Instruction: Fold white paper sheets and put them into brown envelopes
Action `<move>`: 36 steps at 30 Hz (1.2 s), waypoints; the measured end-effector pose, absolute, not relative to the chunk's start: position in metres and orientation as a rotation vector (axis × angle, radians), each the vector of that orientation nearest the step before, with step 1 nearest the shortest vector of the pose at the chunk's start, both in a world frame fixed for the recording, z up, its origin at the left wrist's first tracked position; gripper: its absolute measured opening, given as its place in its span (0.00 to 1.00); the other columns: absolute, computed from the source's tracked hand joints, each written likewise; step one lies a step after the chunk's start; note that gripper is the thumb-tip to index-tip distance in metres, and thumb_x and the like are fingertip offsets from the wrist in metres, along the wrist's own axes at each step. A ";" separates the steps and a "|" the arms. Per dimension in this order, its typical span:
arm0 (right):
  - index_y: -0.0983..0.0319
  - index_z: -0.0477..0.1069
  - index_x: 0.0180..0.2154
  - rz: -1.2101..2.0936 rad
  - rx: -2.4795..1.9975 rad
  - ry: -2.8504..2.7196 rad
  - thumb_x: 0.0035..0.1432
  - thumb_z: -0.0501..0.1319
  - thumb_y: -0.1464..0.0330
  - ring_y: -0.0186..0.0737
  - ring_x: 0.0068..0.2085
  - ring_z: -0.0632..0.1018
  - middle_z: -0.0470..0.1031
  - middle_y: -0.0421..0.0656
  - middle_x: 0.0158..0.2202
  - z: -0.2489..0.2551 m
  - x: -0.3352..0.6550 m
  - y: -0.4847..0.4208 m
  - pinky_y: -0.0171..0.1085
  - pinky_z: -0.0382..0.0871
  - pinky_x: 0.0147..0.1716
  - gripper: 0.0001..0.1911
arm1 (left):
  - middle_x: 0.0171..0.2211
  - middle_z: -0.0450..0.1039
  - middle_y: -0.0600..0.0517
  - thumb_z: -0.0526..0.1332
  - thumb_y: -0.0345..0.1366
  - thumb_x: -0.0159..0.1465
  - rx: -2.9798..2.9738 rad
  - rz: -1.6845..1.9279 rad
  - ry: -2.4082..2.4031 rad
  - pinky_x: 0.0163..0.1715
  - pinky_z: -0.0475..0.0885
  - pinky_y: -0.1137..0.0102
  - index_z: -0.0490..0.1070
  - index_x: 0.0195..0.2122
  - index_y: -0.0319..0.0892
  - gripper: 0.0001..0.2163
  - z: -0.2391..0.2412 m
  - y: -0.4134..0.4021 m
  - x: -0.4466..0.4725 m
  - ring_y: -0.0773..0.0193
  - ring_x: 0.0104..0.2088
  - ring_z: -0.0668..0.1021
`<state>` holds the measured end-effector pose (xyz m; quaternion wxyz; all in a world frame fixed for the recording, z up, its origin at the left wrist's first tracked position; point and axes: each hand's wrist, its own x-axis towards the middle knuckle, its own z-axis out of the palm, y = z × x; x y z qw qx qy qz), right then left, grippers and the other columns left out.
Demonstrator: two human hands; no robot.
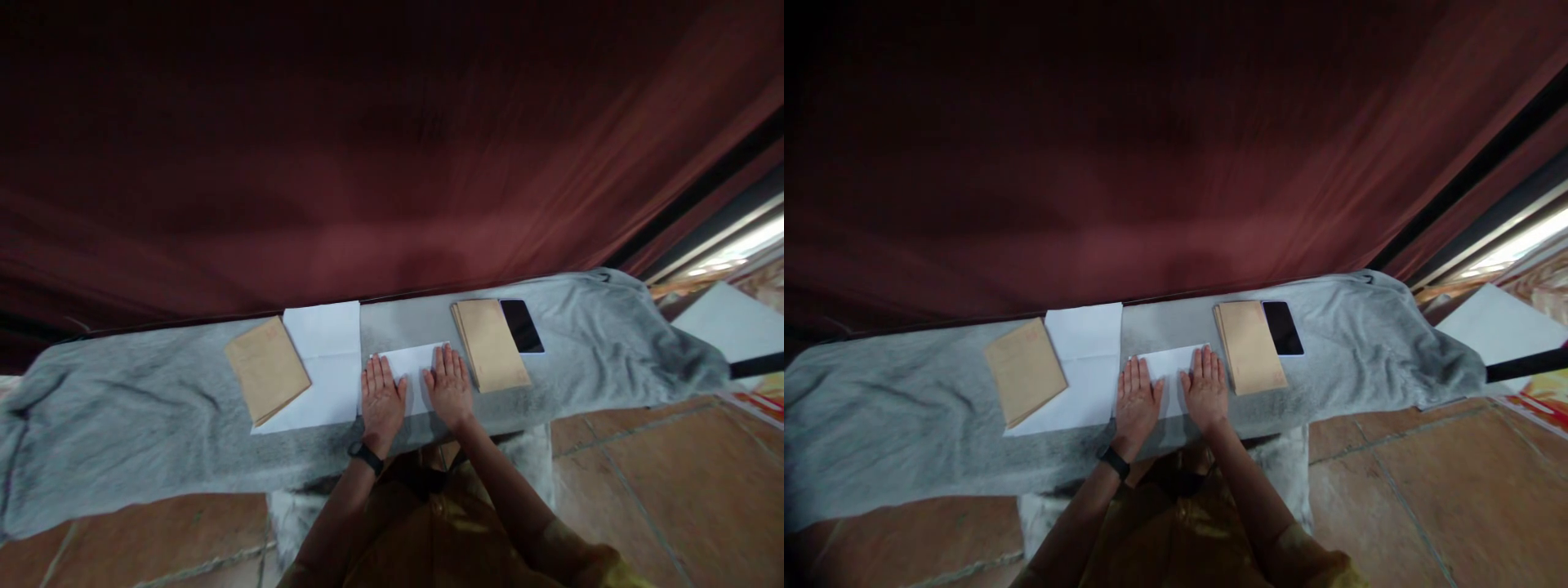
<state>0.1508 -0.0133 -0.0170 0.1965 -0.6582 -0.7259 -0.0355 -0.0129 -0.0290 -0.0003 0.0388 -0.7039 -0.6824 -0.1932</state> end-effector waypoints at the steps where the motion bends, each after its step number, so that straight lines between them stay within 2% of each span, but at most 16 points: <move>1: 0.70 0.47 0.70 -0.098 -1.845 -2.033 0.72 0.47 0.57 0.55 0.70 0.56 0.50 0.59 0.71 -0.017 0.151 -0.013 0.53 0.52 0.66 0.34 | 0.69 0.52 0.29 0.46 0.43 0.74 -2.132 -0.603 -2.110 0.67 0.57 0.47 0.48 0.70 0.26 0.30 0.001 -0.029 -0.010 0.45 0.71 0.55; 4: 0.71 0.47 0.70 -0.084 -1.851 -2.046 0.72 0.46 0.58 0.55 0.70 0.55 0.48 0.60 0.71 -0.015 0.150 -0.014 0.53 0.51 0.66 0.34 | 0.69 0.53 0.31 0.45 0.40 0.74 -2.147 -0.597 -2.108 0.68 0.55 0.47 0.48 0.70 0.26 0.28 0.008 -0.032 0.003 0.46 0.71 0.54; 8: 0.72 0.46 0.71 -0.058 -1.854 -2.086 0.73 0.45 0.59 0.55 0.71 0.54 0.46 0.60 0.72 -0.013 0.151 -0.015 0.54 0.51 0.66 0.33 | 0.71 0.52 0.40 0.45 0.39 0.73 -2.403 -0.480 -1.941 0.69 0.54 0.52 0.48 0.71 0.33 0.27 0.010 -0.048 0.022 0.53 0.72 0.53; 11: 0.72 0.47 0.70 -0.056 -1.846 -2.100 0.73 0.44 0.60 0.56 0.71 0.53 0.45 0.60 0.72 -0.014 0.152 -0.015 0.54 0.51 0.66 0.33 | 0.71 0.52 0.43 0.46 0.39 0.73 -2.483 -0.382 -1.868 0.69 0.54 0.52 0.49 0.71 0.37 0.26 0.007 -0.062 0.022 0.54 0.71 0.53; 17: 0.73 0.51 0.69 -0.097 -1.814 -2.049 0.72 0.46 0.61 0.56 0.70 0.57 0.51 0.61 0.71 -0.012 0.152 -0.014 0.55 0.54 0.65 0.31 | 0.71 0.51 0.41 0.50 0.41 0.72 -2.483 -0.321 -1.825 0.68 0.56 0.53 0.50 0.70 0.35 0.28 0.004 -0.075 -0.005 0.54 0.71 0.53; 20: 0.72 0.54 0.68 -0.097 -1.814 -2.036 0.72 0.46 0.63 0.57 0.69 0.58 0.54 0.62 0.70 -0.005 0.145 -0.012 0.58 0.53 0.64 0.29 | 0.71 0.52 0.41 0.50 0.40 0.71 -2.470 -0.309 -1.816 0.68 0.56 0.51 0.52 0.70 0.37 0.28 0.005 -0.077 -0.009 0.52 0.71 0.54; 23: 0.67 0.57 0.68 -0.015 -1.723 -2.170 0.72 0.46 0.65 0.55 0.69 0.58 0.54 0.56 0.70 0.004 0.130 -0.011 0.58 0.51 0.65 0.27 | 0.71 0.53 0.41 0.51 0.37 0.70 -2.473 -0.297 -1.795 0.68 0.55 0.49 0.52 0.70 0.38 0.27 0.007 -0.077 -0.008 0.51 0.71 0.55; 26: 0.62 0.59 0.67 0.078 -1.614 -2.316 0.72 0.46 0.64 0.50 0.69 0.58 0.56 0.50 0.70 0.009 0.119 -0.011 0.54 0.49 0.67 0.25 | 0.70 0.54 0.38 0.50 0.35 0.69 -2.485 -0.283 -1.773 0.69 0.54 0.49 0.51 0.70 0.34 0.28 0.009 -0.076 -0.006 0.52 0.71 0.55; 36: 0.66 0.51 0.70 -0.111 -1.700 -2.173 0.72 0.47 0.59 0.52 0.70 0.58 0.52 0.56 0.71 -0.014 0.153 -0.022 0.53 0.52 0.66 0.31 | 0.71 0.52 0.40 0.49 0.35 0.70 -2.373 -0.372 -1.918 0.68 0.57 0.54 0.47 0.71 0.34 0.29 0.001 -0.082 -0.015 0.55 0.71 0.55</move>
